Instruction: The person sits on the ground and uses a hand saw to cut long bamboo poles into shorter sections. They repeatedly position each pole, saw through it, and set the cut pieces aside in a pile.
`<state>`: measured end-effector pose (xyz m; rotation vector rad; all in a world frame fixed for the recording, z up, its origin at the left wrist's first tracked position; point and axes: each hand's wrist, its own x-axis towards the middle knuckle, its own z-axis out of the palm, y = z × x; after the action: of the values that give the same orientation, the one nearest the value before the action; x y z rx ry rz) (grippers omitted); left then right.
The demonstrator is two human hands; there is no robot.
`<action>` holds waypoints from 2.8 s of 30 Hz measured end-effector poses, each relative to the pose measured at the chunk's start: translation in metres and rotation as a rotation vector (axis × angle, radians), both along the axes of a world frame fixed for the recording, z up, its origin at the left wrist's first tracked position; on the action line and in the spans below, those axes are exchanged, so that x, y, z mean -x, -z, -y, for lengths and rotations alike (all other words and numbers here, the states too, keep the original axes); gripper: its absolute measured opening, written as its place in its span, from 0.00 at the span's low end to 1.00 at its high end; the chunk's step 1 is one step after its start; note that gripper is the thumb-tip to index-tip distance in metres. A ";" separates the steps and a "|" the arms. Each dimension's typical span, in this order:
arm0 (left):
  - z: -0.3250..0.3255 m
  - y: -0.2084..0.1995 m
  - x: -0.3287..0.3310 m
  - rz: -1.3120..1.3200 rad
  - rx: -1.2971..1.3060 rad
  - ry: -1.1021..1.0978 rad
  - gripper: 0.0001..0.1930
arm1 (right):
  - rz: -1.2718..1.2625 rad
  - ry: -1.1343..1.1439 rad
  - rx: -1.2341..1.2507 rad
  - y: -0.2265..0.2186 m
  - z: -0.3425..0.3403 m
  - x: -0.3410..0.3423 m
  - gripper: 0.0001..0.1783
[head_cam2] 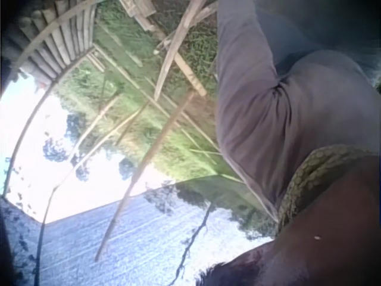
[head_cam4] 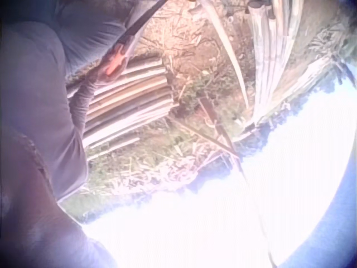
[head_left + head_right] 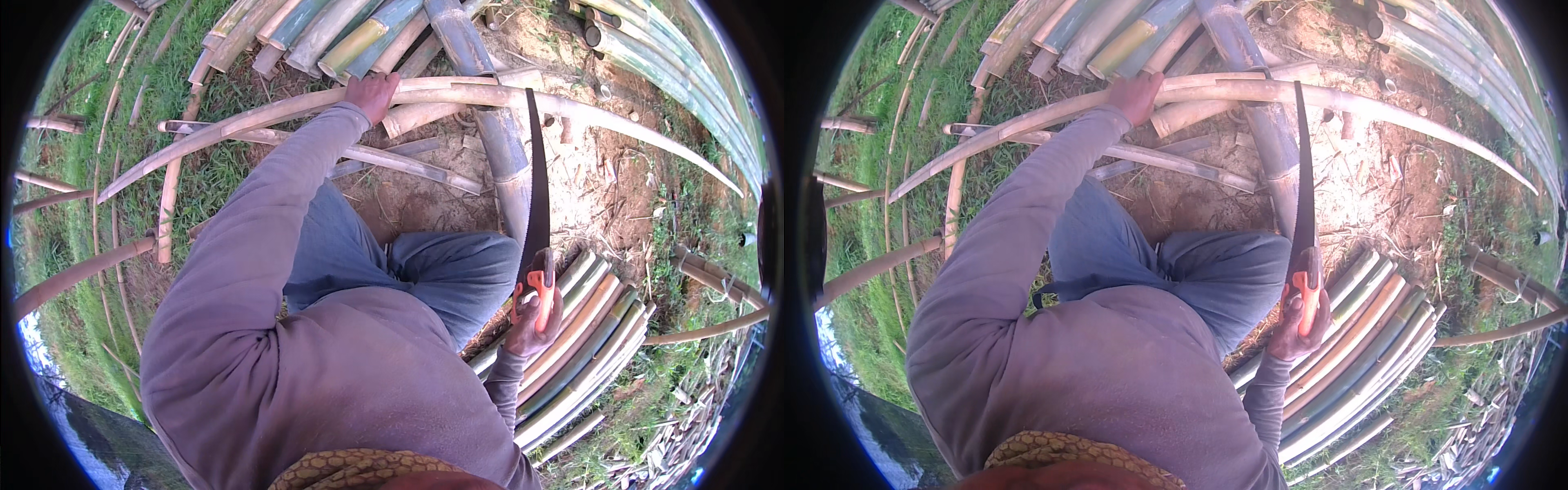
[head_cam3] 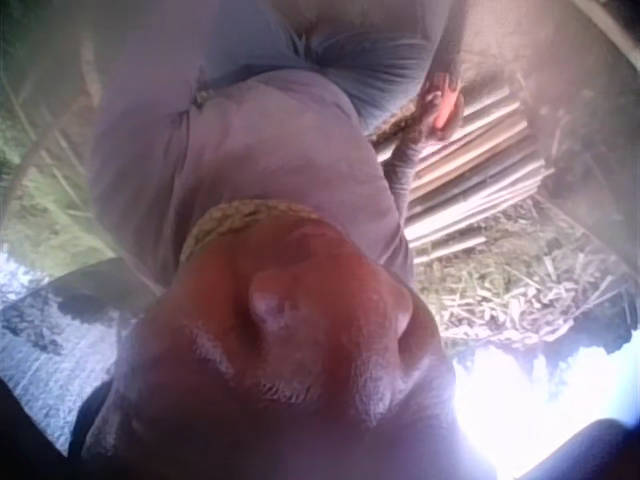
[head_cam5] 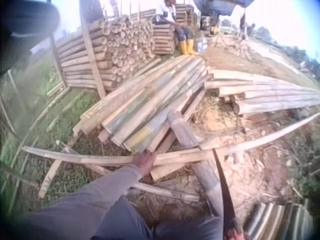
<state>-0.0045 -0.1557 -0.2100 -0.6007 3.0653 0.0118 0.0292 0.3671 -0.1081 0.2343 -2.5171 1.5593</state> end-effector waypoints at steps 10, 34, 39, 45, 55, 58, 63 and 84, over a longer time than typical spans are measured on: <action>-0.001 -0.014 0.000 0.059 -0.045 -0.003 0.16 | 0.151 -0.292 0.137 0.005 0.042 -0.044 0.28; 0.000 -0.014 0.005 0.107 -0.080 -0.030 0.19 | 0.065 -0.371 0.010 0.009 0.054 -0.044 0.24; -0.004 -0.012 0.001 0.102 -0.023 -0.047 0.21 | 0.285 -0.286 0.031 -0.038 0.022 -0.054 0.30; -0.020 0.017 -0.051 -0.323 0.238 0.307 0.27 | 0.311 -0.041 0.278 -0.049 0.016 -0.065 0.37; -0.031 -0.010 -0.016 -0.255 -0.081 0.117 0.33 | 0.139 -0.175 0.139 -0.032 0.069 -0.024 0.33; -0.017 -0.012 0.012 0.028 -0.163 0.021 0.35 | -0.020 -0.140 0.083 -0.033 0.089 -0.016 0.34; -0.007 0.008 0.044 -0.020 -0.224 0.106 0.31 | 0.082 -0.126 0.077 -0.033 0.071 -0.006 0.38; -0.046 0.009 0.145 -0.057 -0.224 -0.027 0.33 | 0.026 -0.230 0.051 0.033 0.125 0.105 0.28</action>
<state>-0.1496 -0.1092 -0.2193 -0.6377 3.0486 0.3734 -0.0755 0.2423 -0.1413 0.5157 -2.5409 1.7161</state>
